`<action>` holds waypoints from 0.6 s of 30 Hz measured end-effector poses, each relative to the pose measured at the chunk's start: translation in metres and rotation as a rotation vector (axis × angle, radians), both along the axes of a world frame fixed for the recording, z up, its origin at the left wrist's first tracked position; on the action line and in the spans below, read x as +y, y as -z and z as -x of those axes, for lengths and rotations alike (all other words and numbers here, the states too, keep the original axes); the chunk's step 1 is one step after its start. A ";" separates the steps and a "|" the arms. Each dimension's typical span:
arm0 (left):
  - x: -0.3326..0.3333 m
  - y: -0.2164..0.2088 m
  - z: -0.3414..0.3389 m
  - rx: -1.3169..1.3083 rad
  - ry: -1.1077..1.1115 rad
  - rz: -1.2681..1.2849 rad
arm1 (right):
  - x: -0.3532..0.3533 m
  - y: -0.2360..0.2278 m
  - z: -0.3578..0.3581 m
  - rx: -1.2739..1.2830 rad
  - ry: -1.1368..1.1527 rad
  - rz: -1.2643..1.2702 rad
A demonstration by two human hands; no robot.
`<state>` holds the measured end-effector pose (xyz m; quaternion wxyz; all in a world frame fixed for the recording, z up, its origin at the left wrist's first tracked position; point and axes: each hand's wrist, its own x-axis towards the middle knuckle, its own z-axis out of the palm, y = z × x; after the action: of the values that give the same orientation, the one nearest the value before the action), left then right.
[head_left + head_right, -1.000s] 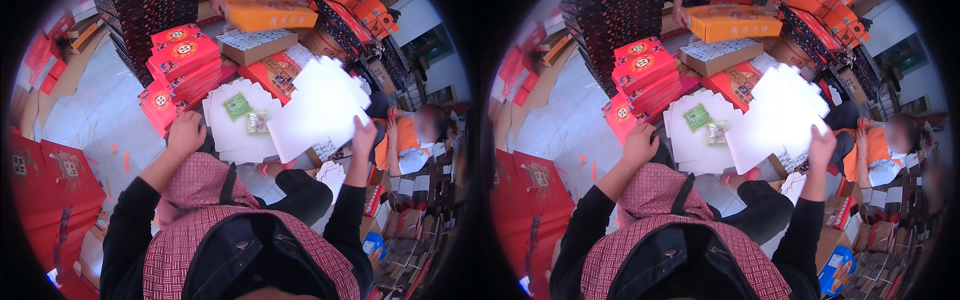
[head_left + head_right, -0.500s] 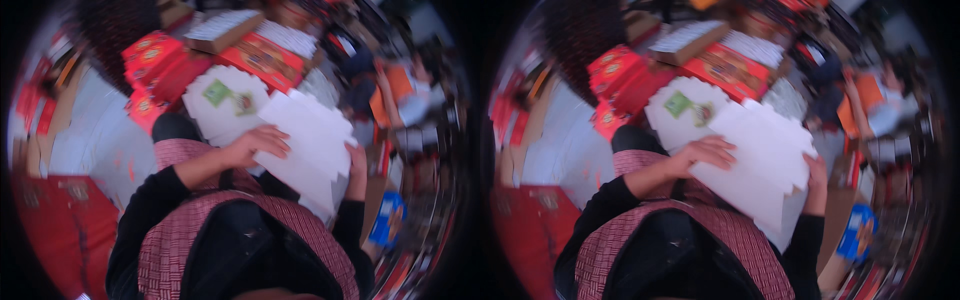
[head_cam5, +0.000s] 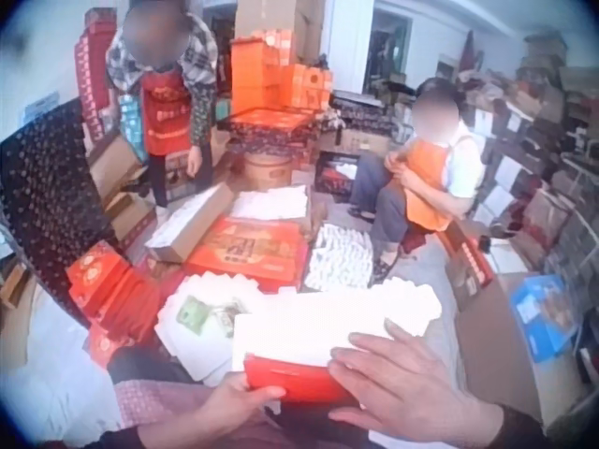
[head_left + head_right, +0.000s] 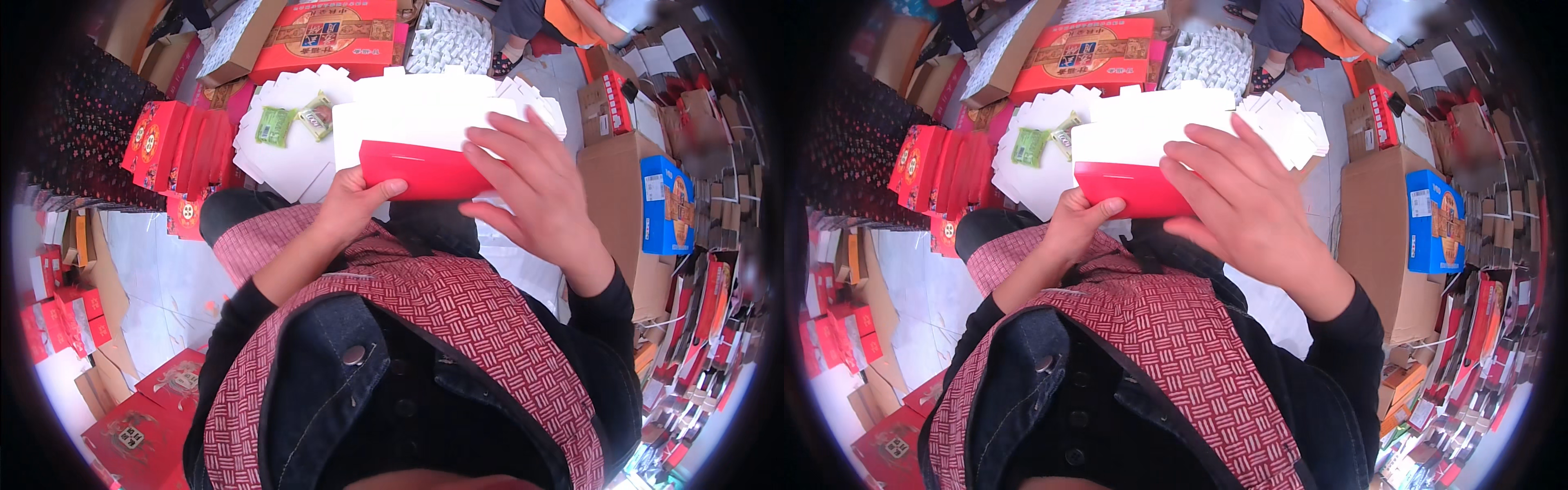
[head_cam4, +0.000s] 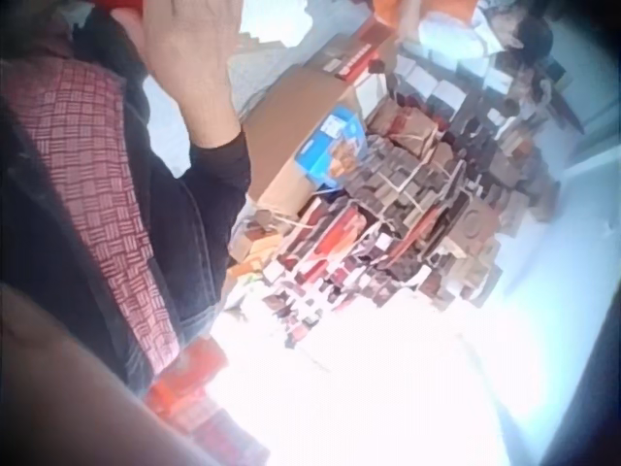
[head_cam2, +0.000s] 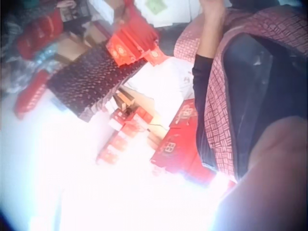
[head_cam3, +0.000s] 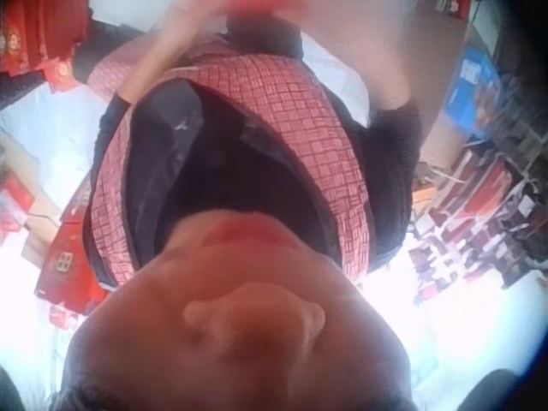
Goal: The person sits on the floor and repeatedly folds red paper envelopes, inserts small green packets into them, and stacks the finished units. The workspace contains stacks of red envelopes, white paper sheets, and boxes of small items.
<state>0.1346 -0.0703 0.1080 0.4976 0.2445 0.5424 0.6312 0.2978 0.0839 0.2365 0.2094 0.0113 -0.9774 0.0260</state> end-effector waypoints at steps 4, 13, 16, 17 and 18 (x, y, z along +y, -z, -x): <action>-0.006 0.006 -0.001 0.120 -0.028 -0.033 | -0.003 0.030 0.005 -0.123 0.105 0.280; -0.032 0.006 0.003 0.182 0.175 -0.265 | -0.001 0.024 0.009 -0.719 -0.127 1.196; -0.032 -0.004 0.006 0.168 0.144 -0.290 | 0.000 0.039 0.020 -0.877 -0.154 1.623; -0.033 -0.012 0.007 0.142 0.115 -0.291 | 0.001 0.046 0.027 -0.895 -0.158 1.671; -0.035 -0.017 0.007 0.108 0.087 -0.289 | 0.001 0.053 0.031 -0.919 -0.156 1.724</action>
<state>0.1276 -0.1057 0.1251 0.4542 0.3703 0.4610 0.6664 0.2666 0.0846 0.1839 -0.2576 -0.0923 -0.6063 0.7467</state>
